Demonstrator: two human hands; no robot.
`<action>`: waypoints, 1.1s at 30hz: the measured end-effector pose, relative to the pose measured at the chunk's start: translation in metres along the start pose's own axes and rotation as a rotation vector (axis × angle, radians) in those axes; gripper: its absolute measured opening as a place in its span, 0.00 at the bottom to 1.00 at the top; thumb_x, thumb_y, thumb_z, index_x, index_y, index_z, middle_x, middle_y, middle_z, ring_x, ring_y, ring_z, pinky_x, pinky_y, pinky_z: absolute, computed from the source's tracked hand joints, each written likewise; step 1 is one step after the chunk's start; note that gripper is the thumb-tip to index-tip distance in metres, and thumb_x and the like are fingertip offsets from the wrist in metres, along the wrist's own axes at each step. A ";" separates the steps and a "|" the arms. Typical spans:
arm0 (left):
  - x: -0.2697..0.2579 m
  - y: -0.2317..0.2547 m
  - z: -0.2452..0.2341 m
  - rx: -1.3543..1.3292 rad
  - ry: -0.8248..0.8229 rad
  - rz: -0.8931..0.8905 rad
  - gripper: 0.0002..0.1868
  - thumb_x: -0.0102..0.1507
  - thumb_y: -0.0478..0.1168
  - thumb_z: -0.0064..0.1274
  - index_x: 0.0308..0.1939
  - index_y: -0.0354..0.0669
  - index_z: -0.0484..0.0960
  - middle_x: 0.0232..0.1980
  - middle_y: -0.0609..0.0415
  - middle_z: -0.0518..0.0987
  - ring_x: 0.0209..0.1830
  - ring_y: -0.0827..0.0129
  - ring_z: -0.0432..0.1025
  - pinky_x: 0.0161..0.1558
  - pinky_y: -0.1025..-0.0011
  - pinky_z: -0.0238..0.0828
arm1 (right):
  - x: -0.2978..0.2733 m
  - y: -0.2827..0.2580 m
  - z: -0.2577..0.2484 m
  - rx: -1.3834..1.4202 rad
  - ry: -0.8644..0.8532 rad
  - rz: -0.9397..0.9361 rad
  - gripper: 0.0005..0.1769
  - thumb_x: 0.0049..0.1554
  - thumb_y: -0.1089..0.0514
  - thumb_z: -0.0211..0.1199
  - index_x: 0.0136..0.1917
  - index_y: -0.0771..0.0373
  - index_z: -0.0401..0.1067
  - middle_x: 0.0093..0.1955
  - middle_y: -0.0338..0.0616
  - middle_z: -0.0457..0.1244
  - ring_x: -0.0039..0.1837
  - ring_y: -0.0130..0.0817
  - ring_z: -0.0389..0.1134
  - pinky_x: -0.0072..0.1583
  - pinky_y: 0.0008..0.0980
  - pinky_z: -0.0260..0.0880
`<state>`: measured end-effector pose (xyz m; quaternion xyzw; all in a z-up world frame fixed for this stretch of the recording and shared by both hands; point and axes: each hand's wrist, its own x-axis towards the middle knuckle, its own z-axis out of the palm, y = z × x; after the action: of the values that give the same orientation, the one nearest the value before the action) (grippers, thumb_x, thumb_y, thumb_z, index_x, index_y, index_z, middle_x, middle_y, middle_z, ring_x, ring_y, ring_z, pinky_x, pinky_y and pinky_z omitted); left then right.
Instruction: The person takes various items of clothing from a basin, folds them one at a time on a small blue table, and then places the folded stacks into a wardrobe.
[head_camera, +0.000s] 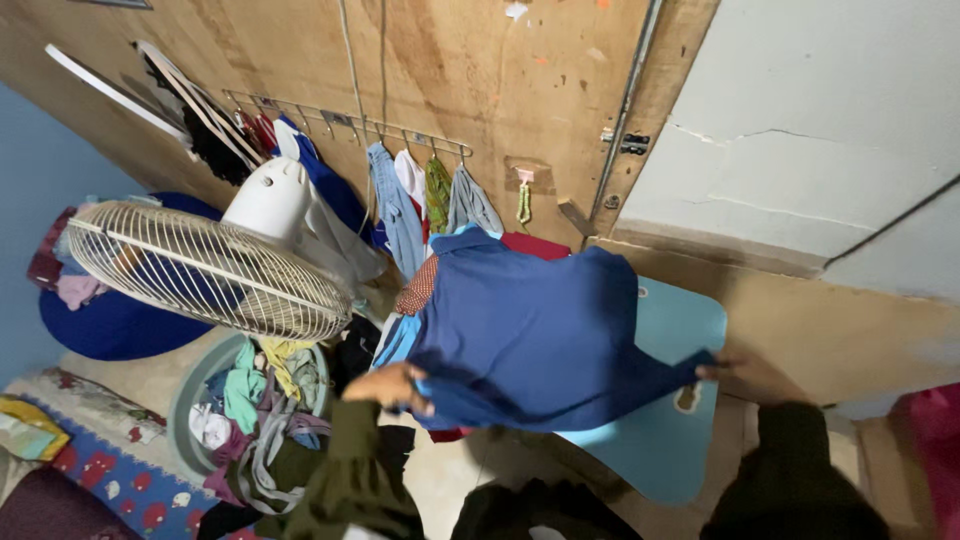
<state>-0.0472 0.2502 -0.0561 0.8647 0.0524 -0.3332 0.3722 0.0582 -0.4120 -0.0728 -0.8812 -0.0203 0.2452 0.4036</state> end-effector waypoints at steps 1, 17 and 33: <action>0.005 0.003 -0.018 -0.016 -0.022 0.044 0.47 0.47 0.48 0.77 0.67 0.38 0.74 0.65 0.46 0.76 0.66 0.59 0.71 0.67 0.61 0.65 | 0.018 -0.008 -0.006 0.250 -0.002 -0.047 0.26 0.54 0.45 0.70 0.59 0.64 0.78 0.56 0.47 0.72 0.61 0.38 0.68 0.66 0.39 0.64; 0.077 -0.069 0.064 -0.942 0.499 -0.043 0.18 0.54 0.40 0.68 0.43 0.30 0.87 0.47 0.42 0.86 0.46 0.58 0.76 0.55 0.65 0.71 | 0.065 -0.019 0.103 0.786 0.035 0.292 0.34 0.52 0.61 0.66 0.72 0.59 0.65 0.61 0.48 0.66 0.58 0.40 0.68 0.60 0.40 0.67; 0.052 0.021 -0.098 -1.125 0.797 0.325 0.10 0.63 0.35 0.59 0.46 0.34 0.86 0.38 0.57 0.85 0.35 0.74 0.76 0.43 0.76 0.71 | 0.104 -0.077 -0.070 0.803 0.322 -0.256 0.14 0.57 0.61 0.65 0.57 0.62 0.75 0.45 0.37 0.67 0.46 0.29 0.67 0.47 0.31 0.67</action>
<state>0.0525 0.2931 -0.0257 0.5941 0.2192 0.1462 0.7600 0.1940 -0.3848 -0.0217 -0.6722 0.0307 0.0416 0.7386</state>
